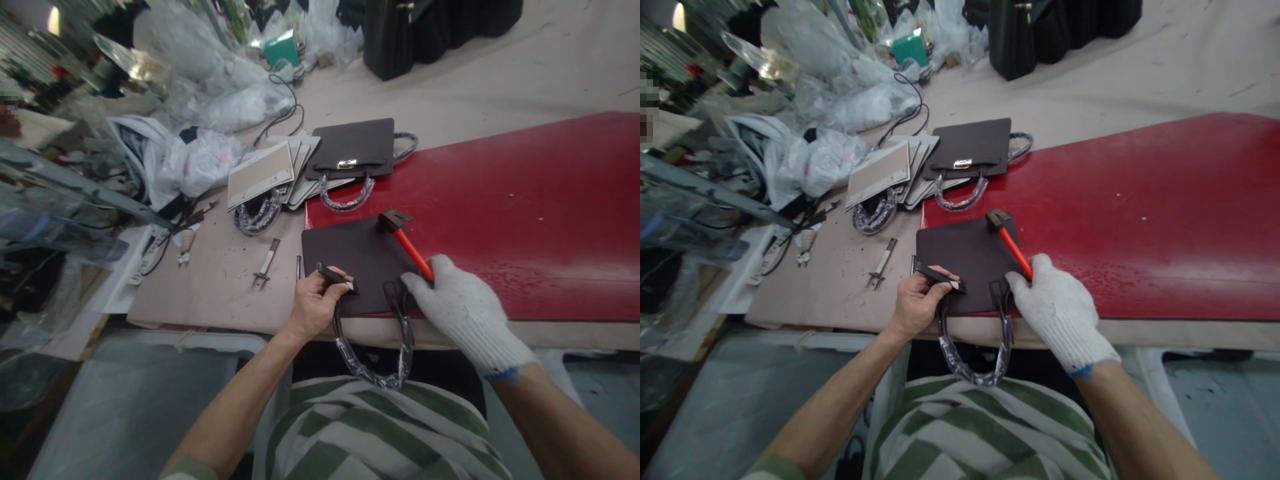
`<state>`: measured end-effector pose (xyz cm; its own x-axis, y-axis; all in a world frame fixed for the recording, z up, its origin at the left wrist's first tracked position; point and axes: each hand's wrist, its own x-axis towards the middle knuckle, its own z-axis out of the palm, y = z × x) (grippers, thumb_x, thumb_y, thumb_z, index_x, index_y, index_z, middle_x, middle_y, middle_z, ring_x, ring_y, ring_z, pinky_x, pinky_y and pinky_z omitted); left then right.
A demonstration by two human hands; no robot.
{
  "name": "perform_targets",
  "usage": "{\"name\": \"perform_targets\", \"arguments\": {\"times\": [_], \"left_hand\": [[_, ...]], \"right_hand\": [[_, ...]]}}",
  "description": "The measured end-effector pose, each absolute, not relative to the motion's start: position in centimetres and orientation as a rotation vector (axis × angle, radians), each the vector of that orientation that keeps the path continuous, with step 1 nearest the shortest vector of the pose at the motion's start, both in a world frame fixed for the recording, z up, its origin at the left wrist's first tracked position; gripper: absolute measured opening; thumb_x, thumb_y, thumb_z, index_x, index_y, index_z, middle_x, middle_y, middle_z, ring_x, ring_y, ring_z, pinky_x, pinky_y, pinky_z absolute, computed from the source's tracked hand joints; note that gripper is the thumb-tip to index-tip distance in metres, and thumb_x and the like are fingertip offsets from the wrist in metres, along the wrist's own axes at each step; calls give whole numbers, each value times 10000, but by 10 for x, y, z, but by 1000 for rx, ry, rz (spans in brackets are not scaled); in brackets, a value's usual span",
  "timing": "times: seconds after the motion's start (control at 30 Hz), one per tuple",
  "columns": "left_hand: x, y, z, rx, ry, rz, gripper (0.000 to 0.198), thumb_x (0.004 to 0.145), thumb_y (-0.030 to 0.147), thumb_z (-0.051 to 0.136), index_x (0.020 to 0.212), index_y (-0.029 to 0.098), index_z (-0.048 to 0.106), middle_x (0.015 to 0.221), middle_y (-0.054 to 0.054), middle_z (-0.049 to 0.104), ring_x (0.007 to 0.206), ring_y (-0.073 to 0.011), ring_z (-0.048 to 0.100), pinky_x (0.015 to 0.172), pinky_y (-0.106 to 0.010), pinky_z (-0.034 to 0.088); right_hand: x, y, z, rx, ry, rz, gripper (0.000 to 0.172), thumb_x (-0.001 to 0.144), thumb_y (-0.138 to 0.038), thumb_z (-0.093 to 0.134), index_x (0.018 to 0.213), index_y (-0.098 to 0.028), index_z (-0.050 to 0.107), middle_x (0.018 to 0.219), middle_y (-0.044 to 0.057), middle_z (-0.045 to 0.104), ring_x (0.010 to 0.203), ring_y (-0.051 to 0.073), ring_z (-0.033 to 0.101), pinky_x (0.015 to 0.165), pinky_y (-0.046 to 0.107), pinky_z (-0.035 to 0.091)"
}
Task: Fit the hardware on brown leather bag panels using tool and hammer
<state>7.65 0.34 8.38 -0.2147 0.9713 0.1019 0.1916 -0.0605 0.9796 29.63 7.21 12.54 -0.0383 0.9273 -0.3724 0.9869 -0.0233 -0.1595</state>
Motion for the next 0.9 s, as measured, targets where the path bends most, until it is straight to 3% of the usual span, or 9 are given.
{"name": "perform_targets", "arguments": {"times": [0.63,0.9], "left_hand": [[87,5,90,1382,1500,1292,90,852,179,681,931,168,722,913,-57,806,840,-179,767,815,-287,618],[81,6,80,1129,1429,1316,166,833,231,702,981,166,667,898,-63,801,832,-182,765,830,-296,605]], "right_hand": [[299,71,124,2069,2103,-609,414,967,-574,402,1046,-198,554,782,124,668,711,312,659,552,338,283],[326,79,123,2161,2162,-776,343,954,-529,428,932,-231,597,788,92,661,696,263,613,564,334,340]]}}
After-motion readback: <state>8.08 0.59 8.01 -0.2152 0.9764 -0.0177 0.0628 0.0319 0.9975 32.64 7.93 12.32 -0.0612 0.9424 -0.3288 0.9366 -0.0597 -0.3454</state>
